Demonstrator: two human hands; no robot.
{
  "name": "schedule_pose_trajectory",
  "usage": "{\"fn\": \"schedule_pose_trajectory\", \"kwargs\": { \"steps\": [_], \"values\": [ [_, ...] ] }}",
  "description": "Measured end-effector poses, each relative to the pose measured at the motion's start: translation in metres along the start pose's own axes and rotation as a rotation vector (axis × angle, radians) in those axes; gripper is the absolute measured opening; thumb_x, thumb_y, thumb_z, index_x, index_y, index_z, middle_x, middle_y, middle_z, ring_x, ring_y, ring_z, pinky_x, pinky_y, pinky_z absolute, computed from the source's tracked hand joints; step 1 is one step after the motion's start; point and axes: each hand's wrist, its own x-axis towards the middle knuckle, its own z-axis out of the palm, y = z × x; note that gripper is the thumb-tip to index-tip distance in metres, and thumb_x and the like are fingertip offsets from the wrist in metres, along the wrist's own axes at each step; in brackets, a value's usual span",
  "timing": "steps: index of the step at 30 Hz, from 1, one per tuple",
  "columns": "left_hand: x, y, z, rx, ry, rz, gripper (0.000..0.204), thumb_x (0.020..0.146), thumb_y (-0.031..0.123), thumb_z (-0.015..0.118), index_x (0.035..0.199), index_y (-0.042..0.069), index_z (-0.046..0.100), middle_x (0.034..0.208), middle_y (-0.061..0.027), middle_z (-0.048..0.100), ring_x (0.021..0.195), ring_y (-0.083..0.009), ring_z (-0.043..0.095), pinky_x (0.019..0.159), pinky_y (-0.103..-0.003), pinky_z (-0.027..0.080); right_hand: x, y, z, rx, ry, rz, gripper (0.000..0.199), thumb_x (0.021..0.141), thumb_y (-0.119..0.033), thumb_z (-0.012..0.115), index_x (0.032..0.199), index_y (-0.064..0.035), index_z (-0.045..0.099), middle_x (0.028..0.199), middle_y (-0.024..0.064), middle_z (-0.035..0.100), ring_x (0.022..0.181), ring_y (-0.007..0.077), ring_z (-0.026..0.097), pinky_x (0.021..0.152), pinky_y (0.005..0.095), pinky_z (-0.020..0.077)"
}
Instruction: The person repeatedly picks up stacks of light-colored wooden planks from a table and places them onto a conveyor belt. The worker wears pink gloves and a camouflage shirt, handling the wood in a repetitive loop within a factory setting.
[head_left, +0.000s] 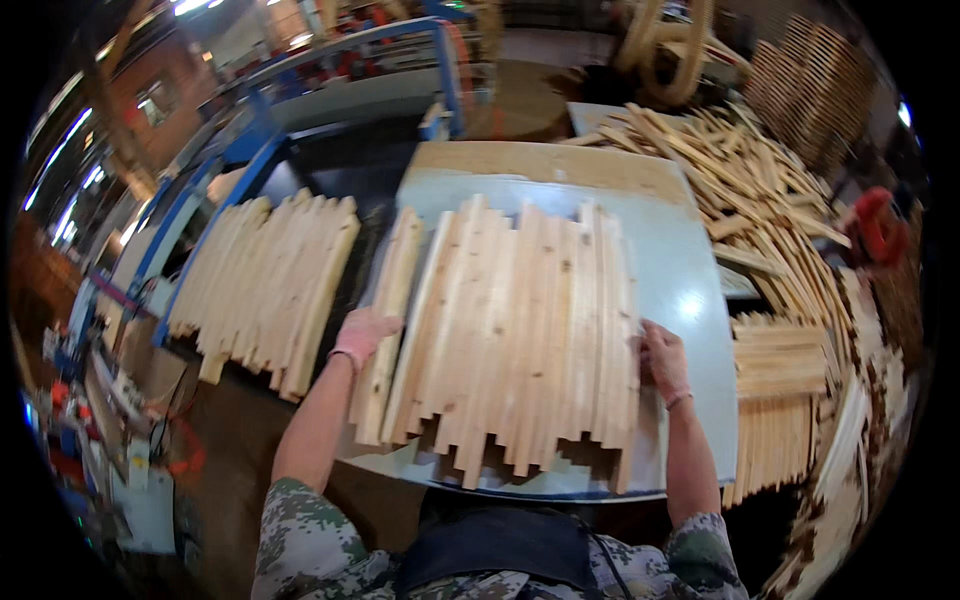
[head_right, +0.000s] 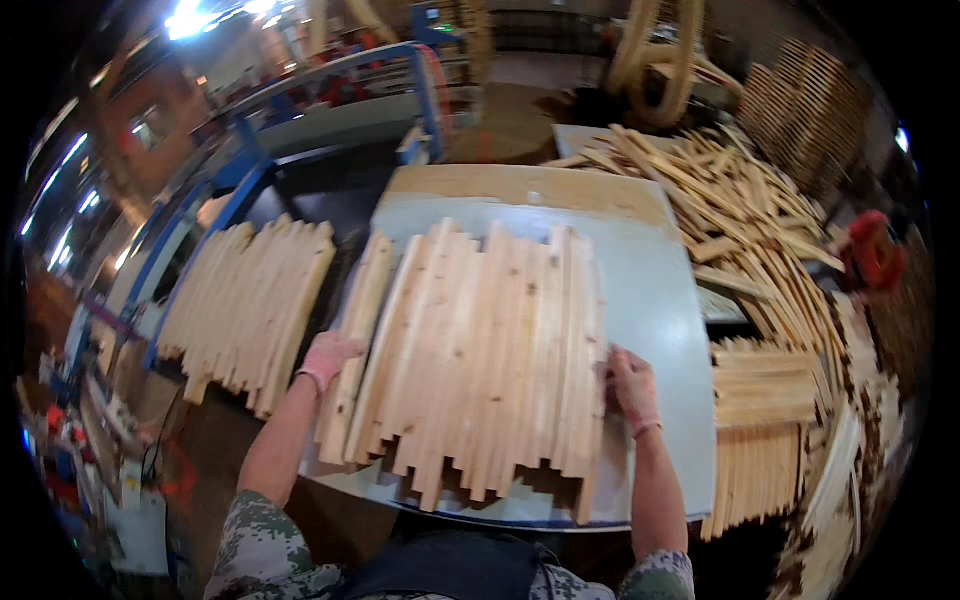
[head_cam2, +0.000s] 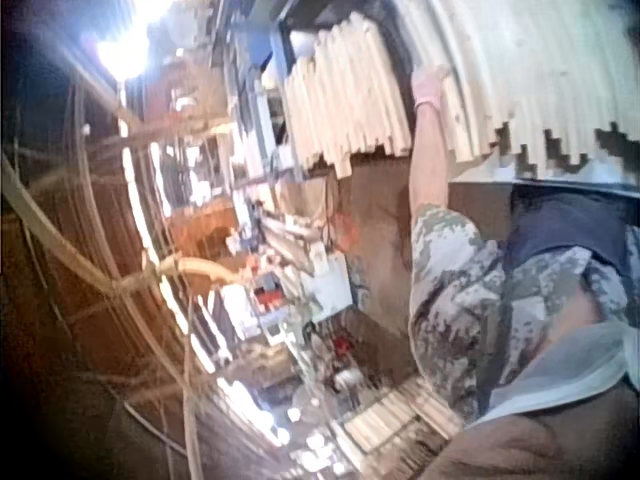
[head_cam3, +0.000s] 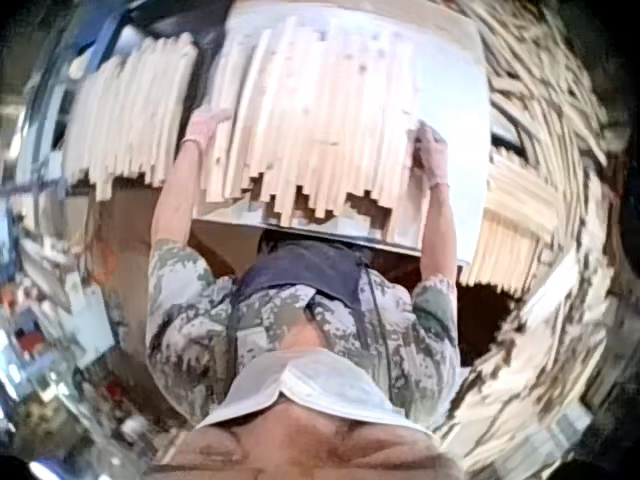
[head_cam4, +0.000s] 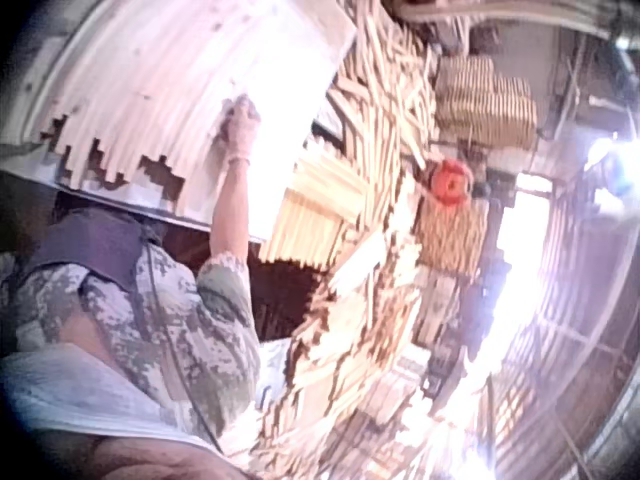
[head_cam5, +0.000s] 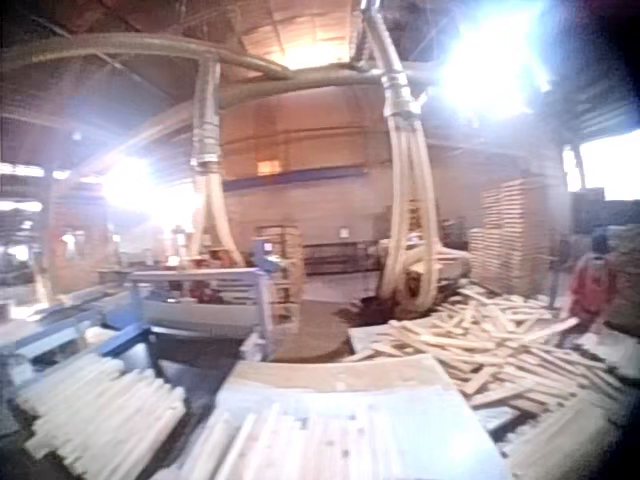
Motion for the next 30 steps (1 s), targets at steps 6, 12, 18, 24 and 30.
{"fn": "schedule_pose_trajectory", "kwargs": {
  "steps": [6,12,18,24,30],
  "values": [
    [-0.007,0.008,0.015,0.635,0.294,-0.145,0.063,0.089,0.038,0.075,0.143,0.010,0.059,0.145,-0.0215,0.065,0.129,-0.0387,0.068,0.108,-0.048,0.055,0.006,0.000,-0.003,-0.029,-0.042,-0.023,0.051,0.110,-0.043,0.062,0.136,-0.0015,0.074,0.077,-0.0028,0.066,0.057,0.0047,0.054,0.051,0.0231,0.0444],
    [0.023,-0.022,-0.040,0.993,0.462,-0.164,0.071,0.095,0.043,0.070,0.155,0.014,0.047,0.153,-0.0145,0.056,0.147,-0.0361,0.052,0.119,-0.058,0.040,0.003,-0.009,0.006,0.028,0.032,-0.010,0.044,0.107,-0.046,0.066,0.094,-0.0048,0.076,0.072,-0.0010,0.067,0.057,0.0067,0.057,0.051,0.0250,0.0431],
    [0.056,-0.087,-0.064,1.006,0.416,-0.149,0.100,0.095,0.054,0.067,0.172,0.007,0.024,0.179,-0.0177,0.025,0.166,-0.0394,0.020,0.133,-0.058,0.011,0.036,0.022,-0.008,0.129,0.193,-0.040,0.052,0.105,-0.036,0.071,0.142,0.0005,0.069,0.085,0.0024,0.069,0.067,0.0099,0.061,0.058,0.0279,0.0496],
    [-0.005,-0.075,-0.109,0.960,0.100,-0.010,0.112,0.090,0.051,0.073,0.173,0.003,0.016,0.180,-0.0239,0.015,0.166,-0.0445,0.013,0.135,-0.057,0.010,-0.054,-0.070,0.134,-0.268,0.232,-0.609,0.070,0.103,-0.005,0.071,0.166,-0.0022,0.041,0.152,0.0186,0.057,0.139,0.0315,0.059,0.118,0.0390,0.0468],
    [-0.048,-0.093,-0.131,0.844,0.057,0.188,0.100,0.089,0.046,0.065,0.173,0.010,0.026,0.181,-0.0219,0.018,0.167,-0.0447,0.013,0.134,-0.062,0.005,-0.160,-0.117,0.329,-0.989,-0.156,-0.684,0.086,0.093,-0.036,0.079,0.165,-0.0067,0.042,0.161,0.0276,0.048,0.153,0.0457,0.042,0.128,0.0523,0.0345]
  ]
}}
